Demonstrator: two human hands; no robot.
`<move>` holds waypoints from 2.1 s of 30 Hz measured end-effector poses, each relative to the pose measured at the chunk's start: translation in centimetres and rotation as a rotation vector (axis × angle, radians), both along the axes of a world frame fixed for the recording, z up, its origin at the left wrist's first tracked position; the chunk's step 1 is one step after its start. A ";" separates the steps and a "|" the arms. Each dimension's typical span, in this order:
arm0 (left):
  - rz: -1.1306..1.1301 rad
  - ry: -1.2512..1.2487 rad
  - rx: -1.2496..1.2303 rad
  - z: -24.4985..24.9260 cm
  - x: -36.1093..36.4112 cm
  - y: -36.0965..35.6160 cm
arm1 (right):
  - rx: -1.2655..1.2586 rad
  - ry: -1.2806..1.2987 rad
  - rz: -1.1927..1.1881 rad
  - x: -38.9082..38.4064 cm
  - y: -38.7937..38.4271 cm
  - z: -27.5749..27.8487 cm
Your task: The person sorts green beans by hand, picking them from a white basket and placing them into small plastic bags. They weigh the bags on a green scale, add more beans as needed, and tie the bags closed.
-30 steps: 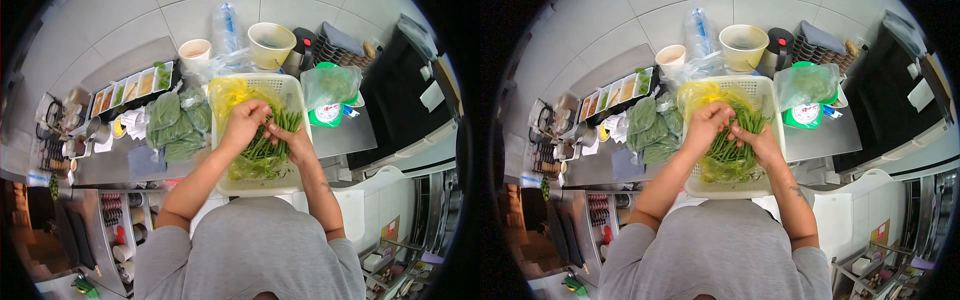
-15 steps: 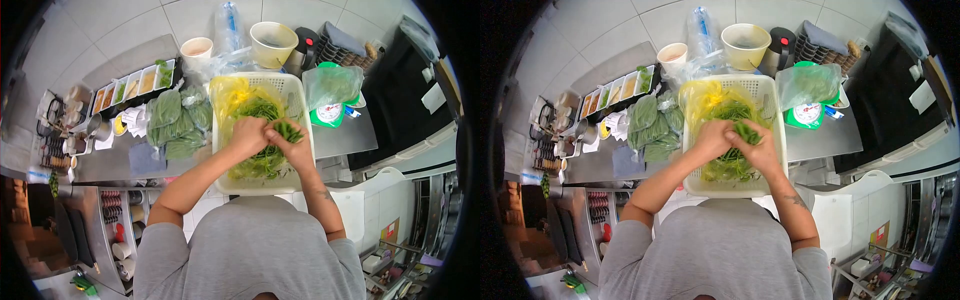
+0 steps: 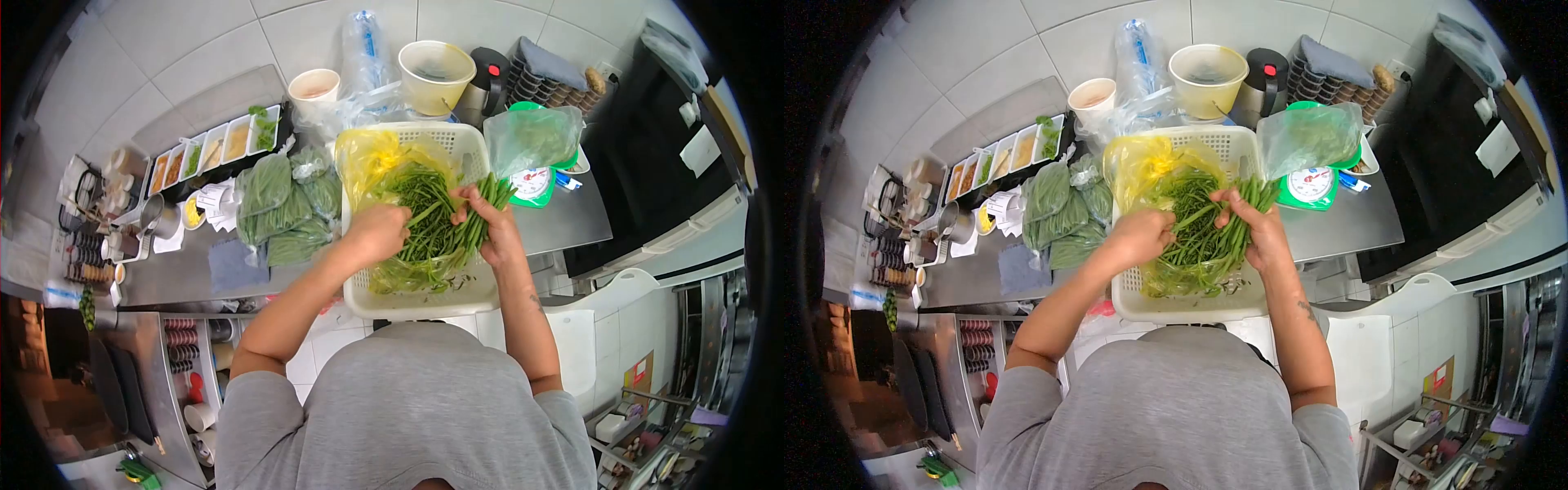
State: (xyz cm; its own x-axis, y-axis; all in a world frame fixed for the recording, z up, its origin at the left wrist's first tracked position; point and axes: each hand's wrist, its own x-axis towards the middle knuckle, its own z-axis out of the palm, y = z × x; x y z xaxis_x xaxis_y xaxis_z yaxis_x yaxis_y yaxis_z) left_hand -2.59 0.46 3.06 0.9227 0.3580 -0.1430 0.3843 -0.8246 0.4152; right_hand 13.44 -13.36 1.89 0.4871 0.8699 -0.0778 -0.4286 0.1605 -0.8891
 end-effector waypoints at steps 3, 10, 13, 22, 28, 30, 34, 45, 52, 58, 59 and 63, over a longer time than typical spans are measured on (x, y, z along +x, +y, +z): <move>-0.156 -0.164 0.094 2.0 0.0 0.7 | -0.079 -0.510 0.089 -1.2 0.9 1.3; 0.053 -0.632 -0.283 2.8 2.0 0.2 | -0.088 -0.278 0.057 -2.1 2.0 1.5; 0.387 -0.738 -0.721 1.0 3.0 -0.9 | -0.083 -0.002 0.082 -3.3 1.4 1.4; -0.124 -0.453 -0.340 -1.7 1.3 -0.5 | 0.335 0.578 0.027 1.3 -0.8 -2.4; 0.270 -0.443 -0.152 -1.8 3.1 -2.6 | 0.307 0.269 -0.101 -0.2 -0.5 -0.8; 0.485 -0.424 -0.126 -3.1 4.7 -1.4 | 0.261 0.026 -0.007 -2.6 -0.2 1.0; 0.261 -0.148 -0.258 -3.8 3.0 0.6 | 0.162 -0.118 -0.072 -2.2 -0.2 2.3; 0.153 -0.219 0.012 -1.5 0.0 0.1 | -0.117 -0.209 -0.081 -1.2 0.3 1.5; 0.134 -0.439 -0.623 0.3 1.1 -1.2 | -0.085 -0.046 -0.105 -3.4 2.0 0.5; 0.142 -0.478 -0.565 -1.2 0.8 -2.2 | -0.126 -0.170 -0.079 -2.1 1.6 1.1; 0.137 -0.597 -0.304 -0.7 0.9 -2.3 | -0.170 -0.251 -0.042 -1.7 1.4 1.0; -0.096 -0.721 0.423 2.0 1.0 -1.2 | -0.360 -0.555 0.150 -0.1 0.8 1.1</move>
